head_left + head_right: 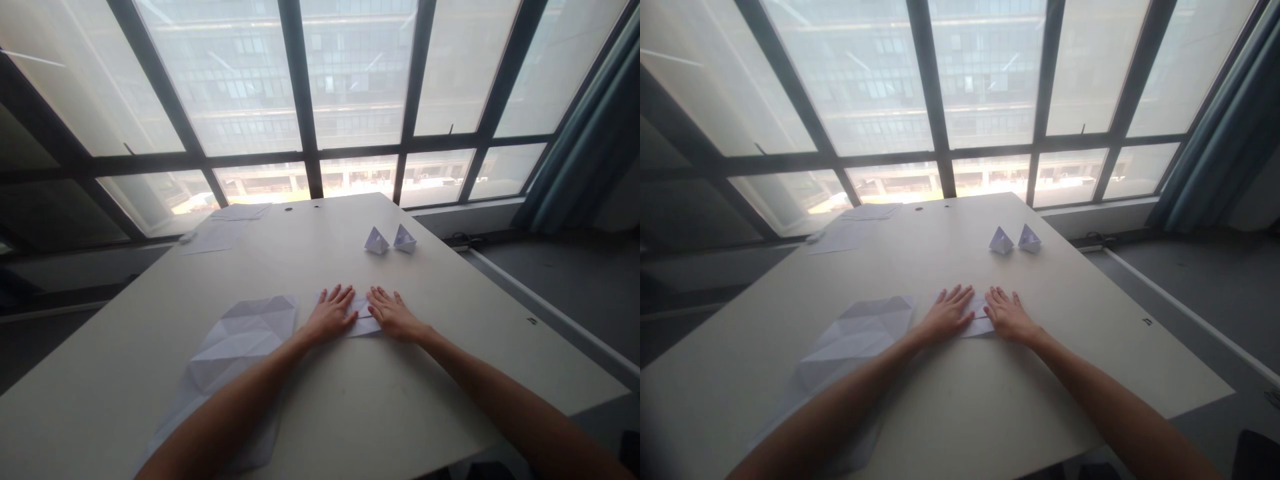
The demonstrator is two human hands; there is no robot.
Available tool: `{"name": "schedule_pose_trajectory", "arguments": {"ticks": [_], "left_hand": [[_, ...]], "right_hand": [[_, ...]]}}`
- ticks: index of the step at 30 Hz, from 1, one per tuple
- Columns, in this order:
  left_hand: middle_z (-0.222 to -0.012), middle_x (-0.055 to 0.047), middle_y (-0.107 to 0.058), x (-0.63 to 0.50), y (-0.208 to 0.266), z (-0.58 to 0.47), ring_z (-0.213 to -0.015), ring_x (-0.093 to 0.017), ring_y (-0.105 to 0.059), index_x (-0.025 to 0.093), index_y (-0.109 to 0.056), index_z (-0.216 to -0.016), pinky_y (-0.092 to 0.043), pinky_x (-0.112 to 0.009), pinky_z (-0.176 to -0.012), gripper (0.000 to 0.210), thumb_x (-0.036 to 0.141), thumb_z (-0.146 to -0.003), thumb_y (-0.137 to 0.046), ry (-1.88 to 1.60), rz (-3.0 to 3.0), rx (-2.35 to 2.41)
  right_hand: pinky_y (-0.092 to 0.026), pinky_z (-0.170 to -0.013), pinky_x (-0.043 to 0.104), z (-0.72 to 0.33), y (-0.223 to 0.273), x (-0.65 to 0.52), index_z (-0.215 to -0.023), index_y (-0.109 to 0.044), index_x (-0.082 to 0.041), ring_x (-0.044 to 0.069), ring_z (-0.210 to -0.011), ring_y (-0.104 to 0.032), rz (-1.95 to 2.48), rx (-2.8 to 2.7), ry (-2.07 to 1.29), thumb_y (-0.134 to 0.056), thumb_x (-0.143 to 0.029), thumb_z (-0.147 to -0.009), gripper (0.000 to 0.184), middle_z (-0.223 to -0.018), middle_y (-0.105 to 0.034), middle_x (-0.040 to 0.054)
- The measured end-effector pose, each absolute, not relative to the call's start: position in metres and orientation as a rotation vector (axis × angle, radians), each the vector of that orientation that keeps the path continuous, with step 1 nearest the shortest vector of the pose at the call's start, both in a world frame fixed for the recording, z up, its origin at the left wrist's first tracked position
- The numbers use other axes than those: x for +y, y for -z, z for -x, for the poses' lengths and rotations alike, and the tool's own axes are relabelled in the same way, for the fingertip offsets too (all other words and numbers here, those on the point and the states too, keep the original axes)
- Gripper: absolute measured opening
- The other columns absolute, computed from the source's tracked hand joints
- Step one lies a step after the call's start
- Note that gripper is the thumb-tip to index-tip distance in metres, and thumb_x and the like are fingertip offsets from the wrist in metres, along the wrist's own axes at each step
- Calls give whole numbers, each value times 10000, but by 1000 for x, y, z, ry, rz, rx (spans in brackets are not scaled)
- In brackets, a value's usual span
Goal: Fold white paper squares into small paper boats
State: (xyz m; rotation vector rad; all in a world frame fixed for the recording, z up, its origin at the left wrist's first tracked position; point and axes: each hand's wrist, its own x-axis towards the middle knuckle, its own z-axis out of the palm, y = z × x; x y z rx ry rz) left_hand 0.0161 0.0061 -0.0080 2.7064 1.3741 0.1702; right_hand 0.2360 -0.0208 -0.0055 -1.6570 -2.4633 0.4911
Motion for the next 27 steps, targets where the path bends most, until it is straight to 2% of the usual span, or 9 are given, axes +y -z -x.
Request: {"name": "schedule_pose_trajectory", "arguments": {"ticks": [3, 7, 17, 20, 27], "left_hand": [[-1594, -15, -194, 6, 8, -16, -1477, -265, -97, 247, -203, -1531, -88, -536, -1173, 665, 569, -953, -272, -162, -2704, 1373], [-1597, -10, -180, 6, 7, -17, -1477, -264, -98, 254, -197, -1532, -85, -533, -1172, 665, 580, -955, -250, -170, -2697, 1362], [-1598, -20, -183, 6, 5, -17, -1478, -272, -91, 268, -181, -1535, -76, -524, -1172, 687, 610, -945, -265, -145, -2699, 1344], [-1599, -3, -181, 5, 3, -17, -1475, -290, -95, 321, -218, -1521, -78, -548, -1163, 671, 638, -933, -282, -150, -2717, 1318], [-1601, 4, -178, 3, -1, -19, -1475, -301, -88, 365, -246, -1507, -82, -556, -1157, 645, 647, -929, -302, -129, -2702, 1331]], "right_hand": [[-35, -1150, 563, -242, 12, -12, -1524, -240, -180, 252, -1479, -36, 1749, -2419, -439, -214, -404, -988, 581, -1606, -94, 104], [-57, -1135, 585, -253, 16, -2, -1522, -241, -205, 265, -1478, -40, 1894, -2306, -425, -280, -377, -974, 576, -1609, -90, 118], [-117, -1157, 493, -262, 18, 5, -1482, -332, -128, 232, -1461, -167, 1911, -2120, -355, -242, -318, -974, 549, -1573, -247, 121], [-137, -1162, 455, -256, 15, 3, -1475, -346, -133, 212, -1461, -172, 1773, -2133, -364, -273, -365, -977, 554, -1569, -262, 117], [-58, -1162, 513, -243, 13, -5, -1517, -257, -186, 234, -1480, -43, 1629, -2419, -400, -367, -525, -940, 678, -1605, -130, 99]]}}
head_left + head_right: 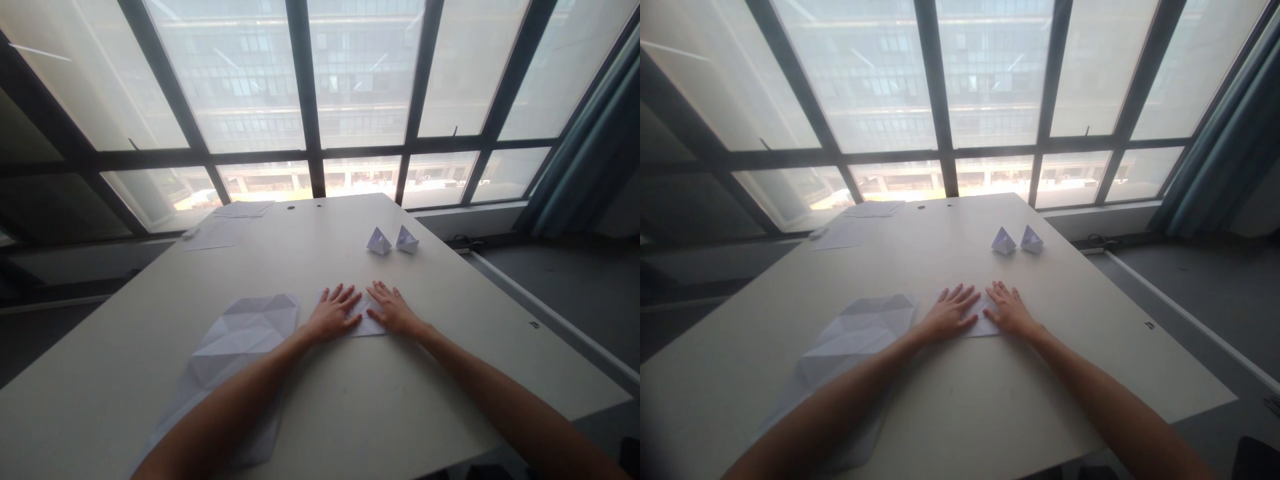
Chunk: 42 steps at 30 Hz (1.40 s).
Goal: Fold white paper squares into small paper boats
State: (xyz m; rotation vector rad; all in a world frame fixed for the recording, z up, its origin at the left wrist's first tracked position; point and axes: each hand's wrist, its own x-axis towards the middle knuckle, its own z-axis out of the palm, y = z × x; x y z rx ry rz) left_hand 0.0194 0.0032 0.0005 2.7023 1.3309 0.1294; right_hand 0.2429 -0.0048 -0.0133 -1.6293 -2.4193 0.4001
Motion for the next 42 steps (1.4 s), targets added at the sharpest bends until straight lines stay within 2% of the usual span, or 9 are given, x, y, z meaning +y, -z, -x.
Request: {"name": "schedule_pose_trajectory", "arguments": {"ticks": [11, 17, 22, 24, 28, 33, 35, 39, 42], "left_hand": [[-1602, 10, -173, 5, 2, -17, -1474, -302, -94, 375, -232, -1508, -77, -572, -1152, 654, 661, -922, -287, -149, -2703, 1315], [-1603, 5, -168, 3, 0, -16, -1476, -295, -87, 364, -228, -1512, -71, -552, -1158, 663, 665, -923, -277, -140, -2698, 1316], [-1604, 8, -158, 4, 1, -15, -1475, -299, -86, 369, -220, -1512, -70, -567, -1154, 663, 670, -924, -267, -130, -2704, 1312], [-1605, 12, -152, 5, 1, -15, -1475, -301, -83, 372, -214, -1513, -73, -572, -1153, 665, 675, -923, -258, -126, -2706, 1308], [-1605, 20, -148, 4, 0, -15, -1476, -304, -78, 363, -216, -1515, -72, -568, -1156, 669, 673, -923, -257, -115, -2713, 1296], [-1601, 20, -161, 3, -1, -15, -1476, -298, -79, 345, -182, -1526, -60, -565, -1160, 694, 680, -922, -244, -133, -2713, 1274], [-1601, 21, -156, 3, -1, -16, -1476, -301, -80, 345, -185, -1526, -60, -570, -1157, 693, 680, -922, -241, -137, -2713, 1273], [-1604, 14, -151, 3, -1, -17, -1476, -303, -75, 338, -203, -1522, -60, -568, -1156, 687, 674, -925, -245, -126, -2714, 1269], [-1604, 13, -151, 3, -1, -18, -1475, -304, -73, 339, -204, -1522, -63, -564, -1157, 688, 675, -924, -251, -128, -2709, 1268]], "right_hand": [[-33, -1138, 582, -275, 1, 2, -1534, -194, -223, 269, -1476, 42, 1827, -2419, -604, -461, -507, -916, 731, -1610, -16, 132], [7, -1141, 574, -288, -4, -1, -1542, -121, -284, 302, -1469, 72, 1614, -2536, -726, -635, -651, -754, 1010, -1610, 19, 126], [-22, -1165, 522, -301, -8, 0, -1544, -108, -259, 290, -1473, 28, 1505, -2554, -817, -739, -609, -667, 1136, -1608, -36, 130], [-53, -1170, 517, -302, -7, 2, -1539, -157, -260, 282, -1476, -21, 1438, -2522, -815, -705, -578, -726, 1031, -1606, -87, 112], [-146, -1176, 483, -280, 6, 2, -1488, -349, -205, 244, -1460, -183, 1336, -2304, -626, -467, -385, -931, 597, -1560, -283, 105], [-198, -1162, 511, -243, 15, -5, -1472, -379, -198, 257, -1434, -261, 1214, -2325, -523, -463, -224, -901, 578, -1527, -358, 97], [-255, -1144, 491, -246, 11, -5, -1418, -466, -194, 264, -1390, -346, 1188, -2289, -503, -502, -224, -886, 534, -1479, -435, 113], [-460, -965, 427, -273, -3, 0, -1190, -652, -203, 251, -1077, -593, 1187, -2140, -545, -609, -290, -847, 356, -1184, -647, 115], [-514, -763, 349, -288, -10, 1, -998, -692, -191, 203, -829, -605, 1174, -2195, -665, -680, -369, -805, 263, -988, -651, 81]]}}
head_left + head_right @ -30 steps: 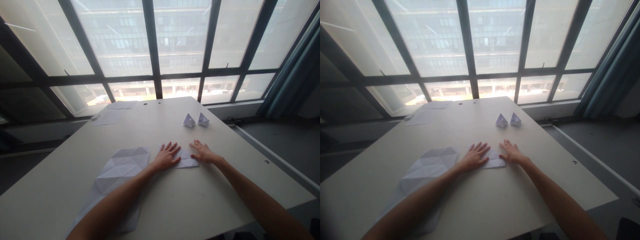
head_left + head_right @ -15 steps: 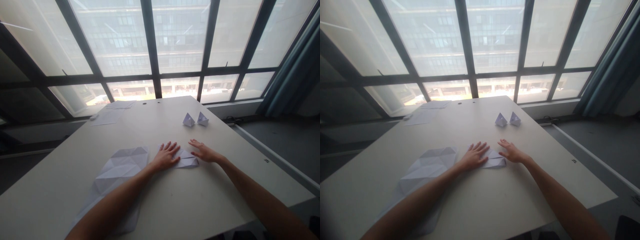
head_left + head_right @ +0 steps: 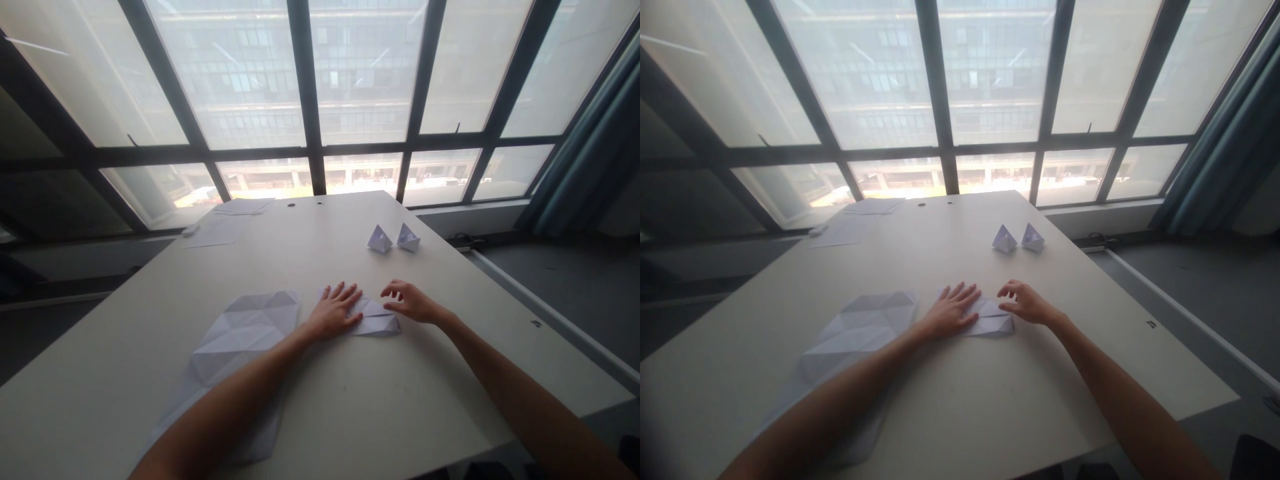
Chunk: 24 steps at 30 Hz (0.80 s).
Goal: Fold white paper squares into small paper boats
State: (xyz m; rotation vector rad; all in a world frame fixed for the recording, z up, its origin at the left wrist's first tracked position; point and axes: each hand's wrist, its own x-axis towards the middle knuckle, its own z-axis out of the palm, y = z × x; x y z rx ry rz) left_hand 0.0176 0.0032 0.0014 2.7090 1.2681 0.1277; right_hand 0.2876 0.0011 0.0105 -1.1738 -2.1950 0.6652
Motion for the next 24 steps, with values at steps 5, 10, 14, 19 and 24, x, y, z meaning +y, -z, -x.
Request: {"name": "schedule_pose_trajectory", "arguments": {"ticks": [5, 10, 14, 19, 24], "left_hand": [[-1604, 13, -152, 3, -1, -17, -1476, -302, -73, 344, -206, -1520, -65, -564, -1157, 685, 677, -923, -245, -135, -2713, 1276], [-1606, 19, -142, 2, -1, -16, -1477, -300, -69, 353, -212, -1517, -68, -561, -1158, 679, 679, -922, -246, -125, -2711, 1276], [-1605, 19, -149, 3, 0, -15, -1477, -299, -73, 352, -210, -1517, -68, -567, -1157, 680, 677, -922, -251, -132, -2707, 1275], [-1606, 18, -144, 3, 0, -14, -1477, -297, -69, 352, -206, -1518, -66, -566, -1159, 682, 678, -921, -255, -132, -2706, 1272], [-1606, 18, -144, 2, -1, -14, -1477, -302, -66, 353, -215, -1517, -68, -562, -1160, 677, 676, -923, -252, -125, -2704, 1285]], "right_hand": [[-485, -811, 334, -284, -20, -11, -1022, -644, -203, 204, -899, -559, 1123, -2368, -777, -768, -421, -716, 396, -1001, -579, 57], [-415, -972, 378, -276, -34, -28, -1184, -579, -260, 254, -1115, -470, 1080, -2552, -756, -845, -376, -597, 655, -1161, -502, 56], [-413, -957, 353, -276, -45, -33, -1126, -606, -251, 233, -1085, -485, 1042, -2582, -674, -743, -222, -698, 451, -1103, -524, 52], [-416, -942, 355, -274, -46, -34, -1078, -626, -237, 230, -1050, -499, 1010, -2592, -623, -724, -230, -733, 359, -1055, -553, 52], [-421, -938, 361, -268, -44, -36, -1172, -594, -245, 236, -1061, -494, 1016, -2613, -550, -752, -197, -688, 512, -1097, -549, 60]]}}
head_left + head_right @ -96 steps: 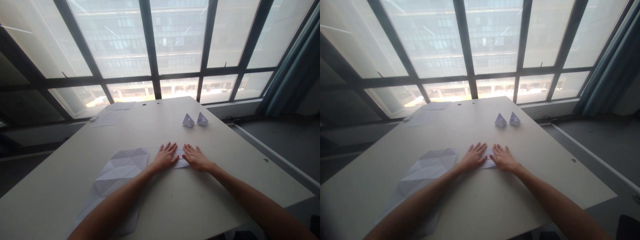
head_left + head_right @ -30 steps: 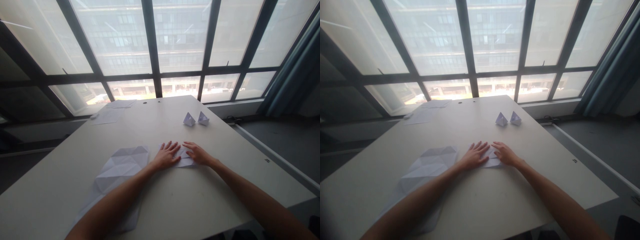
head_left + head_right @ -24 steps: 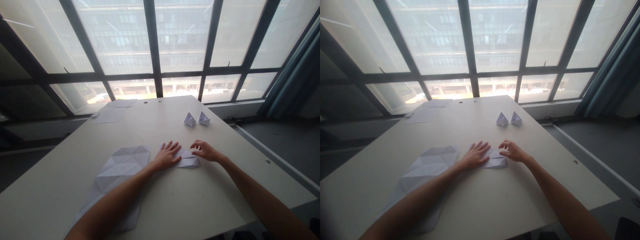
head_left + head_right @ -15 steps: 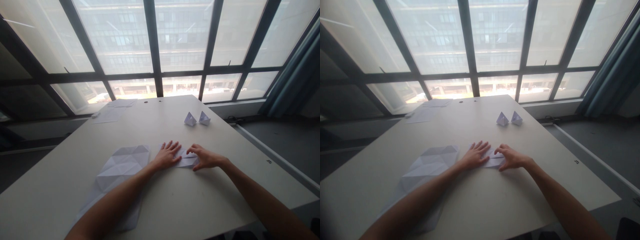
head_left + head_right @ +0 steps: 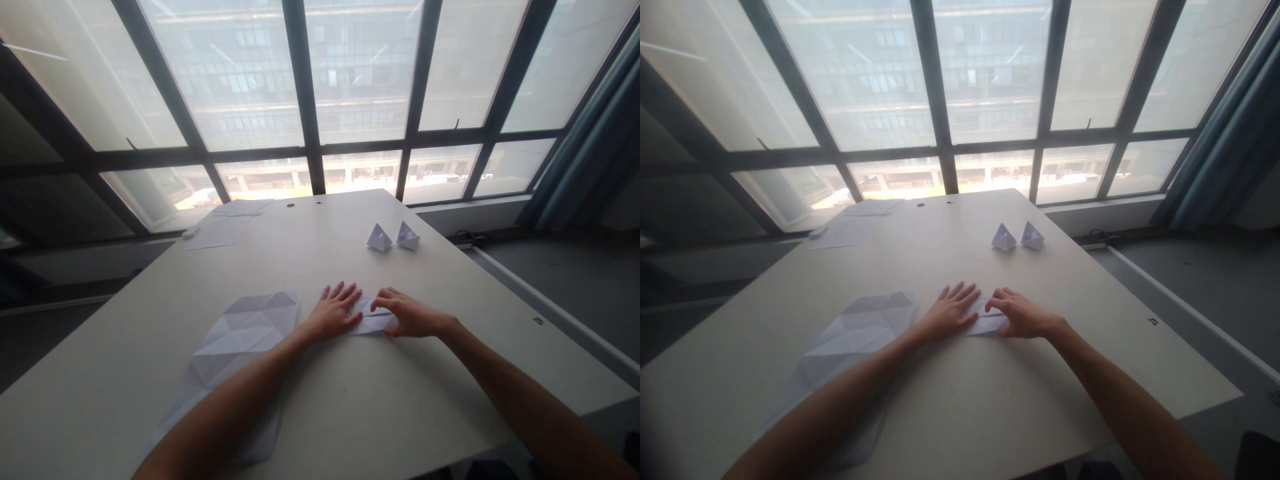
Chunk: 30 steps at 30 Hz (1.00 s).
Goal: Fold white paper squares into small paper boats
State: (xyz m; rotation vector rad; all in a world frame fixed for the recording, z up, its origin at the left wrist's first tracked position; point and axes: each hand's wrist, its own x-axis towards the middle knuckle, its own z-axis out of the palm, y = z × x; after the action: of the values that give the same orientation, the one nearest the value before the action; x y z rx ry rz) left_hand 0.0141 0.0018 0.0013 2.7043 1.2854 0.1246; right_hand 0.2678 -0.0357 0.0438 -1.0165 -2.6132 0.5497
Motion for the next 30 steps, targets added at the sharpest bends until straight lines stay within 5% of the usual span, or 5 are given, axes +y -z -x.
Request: {"name": "schedule_pose_trajectory", "arguments": {"ticks": [4, 8, 13, 24, 30], "left_hand": [[-1607, 19, -142, 2, -2, -14, -1476, -304, -67, 357, -207, -1518, -63, -564, -1159, 676, 672, -922, -266, -116, -2702, 1286], [-1607, 16, -141, 1, -3, -15, -1477, -299, -63, 349, -200, -1521, -53, -551, -1163, 680, 663, -924, -282, -112, -2692, 1286], [-1606, 15, -150, 0, -5, -15, -1477, -296, -63, 343, -200, -1523, -47, -542, -1165, 674, 652, -930, -280, -98, -2688, 1292], [-1606, 18, -145, 1, -5, -14, -1477, -297, -64, 341, -207, -1522, -46, -542, -1166, 677, 660, -928, -270, -85, -2688, 1290], [-1607, 29, -143, -2, -8, -15, -1475, -320, -55, 386, -226, -1508, -51, -568, -1157, 647, 669, -928, -267, -92, -2702, 1260]], "right_hand": [[-425, -911, 339, -270, -50, -37, -1051, -640, -225, 216, -1012, -528, 981, -2589, -505, -671, -103, -730, 345, -1022, -590, 51], [-444, -825, 318, -278, -56, -36, -832, -687, -226, 200, -896, -577, 974, -2564, -558, -642, -193, -825, 56, -919, -629, 44], [-453, -756, 310, -287, -56, -31, -749, -720, -230, 193, -798, -602, 1039, -2496, -638, -659, -357, -847, 171, -838, -661, 43], [-481, -732, 305, -295, -52, -26, -872, -755, -206, 192, -764, -634, 1070, -2496, -809, -556, -308, -904, 226, -867, -713, 58], [-424, -994, 386, -255, -17, -15, -1189, -655, -193, 235, -1111, -567, 1190, -2166, -349, -434, -252, -948, 333, -1178, -645, 109]]}}
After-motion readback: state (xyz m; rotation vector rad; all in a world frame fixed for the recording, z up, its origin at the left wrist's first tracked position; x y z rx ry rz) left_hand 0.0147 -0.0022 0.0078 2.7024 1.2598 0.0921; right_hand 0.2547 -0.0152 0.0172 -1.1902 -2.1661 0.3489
